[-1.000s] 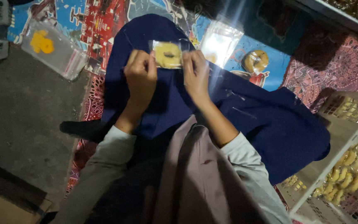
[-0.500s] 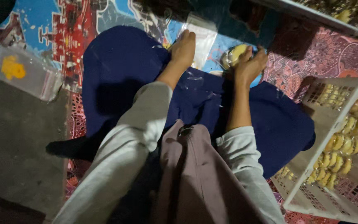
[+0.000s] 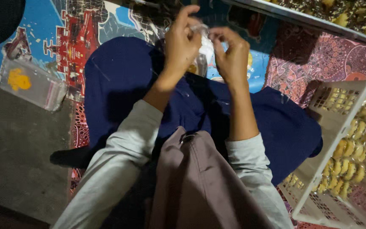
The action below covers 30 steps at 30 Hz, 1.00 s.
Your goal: The person sits on the floor and repeatedly picks donuts from metal trays, places them into clear plastic bags, and sets the filled bags into a white plastic crate. The process is repeated for multiple donuts throughout the clip.
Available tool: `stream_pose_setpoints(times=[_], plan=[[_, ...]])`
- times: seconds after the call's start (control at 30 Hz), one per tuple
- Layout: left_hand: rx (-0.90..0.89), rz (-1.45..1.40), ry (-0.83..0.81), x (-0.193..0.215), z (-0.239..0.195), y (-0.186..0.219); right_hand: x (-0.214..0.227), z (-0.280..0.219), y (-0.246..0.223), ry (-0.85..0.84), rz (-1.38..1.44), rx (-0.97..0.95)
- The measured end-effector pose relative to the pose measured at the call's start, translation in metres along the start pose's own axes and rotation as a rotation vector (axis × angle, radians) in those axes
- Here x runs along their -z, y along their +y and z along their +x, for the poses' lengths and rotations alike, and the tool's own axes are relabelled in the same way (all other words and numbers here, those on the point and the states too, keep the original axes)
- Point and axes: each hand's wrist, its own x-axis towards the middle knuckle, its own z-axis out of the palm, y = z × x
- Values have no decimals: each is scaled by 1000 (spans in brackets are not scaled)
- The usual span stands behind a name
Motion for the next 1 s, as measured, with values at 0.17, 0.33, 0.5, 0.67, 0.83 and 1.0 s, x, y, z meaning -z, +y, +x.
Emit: stream_pose_setpoints(times=[0.17,0.33,0.5,0.67,0.83,1.0], plan=[[-62,133,31,-4,4,39,26,-10,-71,244,-68,173],[-429,13,-155,-21,-23,86,39,-25,-43,151,-228,118],[356,-1086,49,-49,27,72,68,-14,-11,-101,62,230],[391,-1311,13,-66,63,50,159,65,73,343,150,-234],[566,-1478,149,-74,73,43,235,122,180,305,-742,-41],[615,-1717,126,-71,93,25,199,85,89,340,270,-36]])
